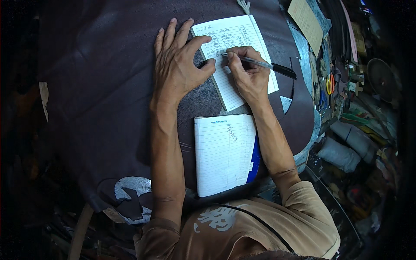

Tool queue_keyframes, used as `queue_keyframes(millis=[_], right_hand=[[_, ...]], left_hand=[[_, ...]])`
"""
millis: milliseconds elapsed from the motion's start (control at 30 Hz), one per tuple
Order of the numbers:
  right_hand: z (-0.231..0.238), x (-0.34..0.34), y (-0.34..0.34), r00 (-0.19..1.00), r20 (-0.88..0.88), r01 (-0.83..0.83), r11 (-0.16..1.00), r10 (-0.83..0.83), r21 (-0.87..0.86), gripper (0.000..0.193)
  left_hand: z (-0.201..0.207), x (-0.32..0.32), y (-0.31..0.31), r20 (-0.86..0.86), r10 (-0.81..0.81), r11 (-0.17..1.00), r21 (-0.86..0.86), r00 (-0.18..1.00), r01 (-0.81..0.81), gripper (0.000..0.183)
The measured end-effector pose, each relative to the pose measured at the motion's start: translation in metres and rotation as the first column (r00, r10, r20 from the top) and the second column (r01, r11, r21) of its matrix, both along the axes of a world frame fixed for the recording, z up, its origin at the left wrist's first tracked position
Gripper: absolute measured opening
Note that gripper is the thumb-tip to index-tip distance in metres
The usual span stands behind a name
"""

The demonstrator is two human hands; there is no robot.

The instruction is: The recorder writes down production figures and notes in two different notebooks on a workbench in a leather manufacturing facility.

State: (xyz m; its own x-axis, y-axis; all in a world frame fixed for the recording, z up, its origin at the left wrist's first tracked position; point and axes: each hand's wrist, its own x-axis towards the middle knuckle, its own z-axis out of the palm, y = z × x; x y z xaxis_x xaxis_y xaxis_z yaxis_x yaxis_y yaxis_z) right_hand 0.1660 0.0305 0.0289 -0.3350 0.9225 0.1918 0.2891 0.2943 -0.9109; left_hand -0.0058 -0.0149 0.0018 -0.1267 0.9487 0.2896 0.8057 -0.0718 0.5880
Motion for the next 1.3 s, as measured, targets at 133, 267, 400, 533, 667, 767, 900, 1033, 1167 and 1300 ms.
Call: queue_keyframes(millis=[133,267,400,533,667,767,900,1033,1167,1300], right_hand=[[0.0005,0.0005,0.0020,0.998,0.050,-0.049,0.996,0.046,0.073,0.011],[-0.0011,0.0018,0.0018,0.999,0.041,-0.033,0.998,0.031,0.045,0.011],[-0.0025,0.0007,0.0030,0.999,0.033,-0.022,0.999,0.021,0.031,0.013],[-0.0005,0.0041,0.0029,0.994,0.098,-0.063,0.996,0.057,0.061,0.013],[-0.0015,0.0018,-0.0001,0.999,0.044,0.026,1.000,-0.026,0.004,0.012],[-0.0031,0.0029,0.0014,0.999,0.045,0.007,0.999,-0.009,0.040,0.012],[-0.0021,0.0013,0.0017,0.999,0.045,-0.013,1.000,0.012,0.026,0.012],[-0.0018,0.0019,0.0019,0.998,0.062,-0.025,0.999,0.022,0.043,0.013],[0.0012,0.0019,0.0018,0.997,0.070,-0.034,0.999,0.031,0.038,0.013],[0.0007,0.0019,0.0022,0.997,0.064,-0.032,0.999,0.030,0.025,0.013]], left_hand=[[0.0003,-0.0006,-0.0002,-0.009,0.000,1.000,0.007,1.000,0.001,0.046],[0.0012,-0.0005,0.0006,-0.014,0.001,1.000,0.010,1.000,-0.001,0.046],[0.0004,0.0002,0.0002,-0.009,0.000,1.000,0.019,1.000,0.000,0.046],[0.0005,-0.0018,-0.0006,-0.016,-0.003,1.000,0.020,1.000,0.004,0.046],[0.0000,-0.0006,0.0007,-0.011,-0.003,1.000,0.021,1.000,0.003,0.046],[-0.0003,0.0003,0.0006,-0.009,-0.002,1.000,0.018,1.000,0.003,0.046],[-0.0016,-0.0010,0.0002,-0.016,-0.001,1.000,0.022,1.000,0.001,0.046],[-0.0015,-0.0006,0.0001,-0.015,-0.001,1.000,0.021,1.000,0.002,0.046],[-0.0012,-0.0006,0.0003,-0.018,-0.005,1.000,0.019,1.000,0.005,0.046],[-0.0007,-0.0014,0.0009,-0.026,-0.008,1.000,0.021,1.000,0.008,0.046]])
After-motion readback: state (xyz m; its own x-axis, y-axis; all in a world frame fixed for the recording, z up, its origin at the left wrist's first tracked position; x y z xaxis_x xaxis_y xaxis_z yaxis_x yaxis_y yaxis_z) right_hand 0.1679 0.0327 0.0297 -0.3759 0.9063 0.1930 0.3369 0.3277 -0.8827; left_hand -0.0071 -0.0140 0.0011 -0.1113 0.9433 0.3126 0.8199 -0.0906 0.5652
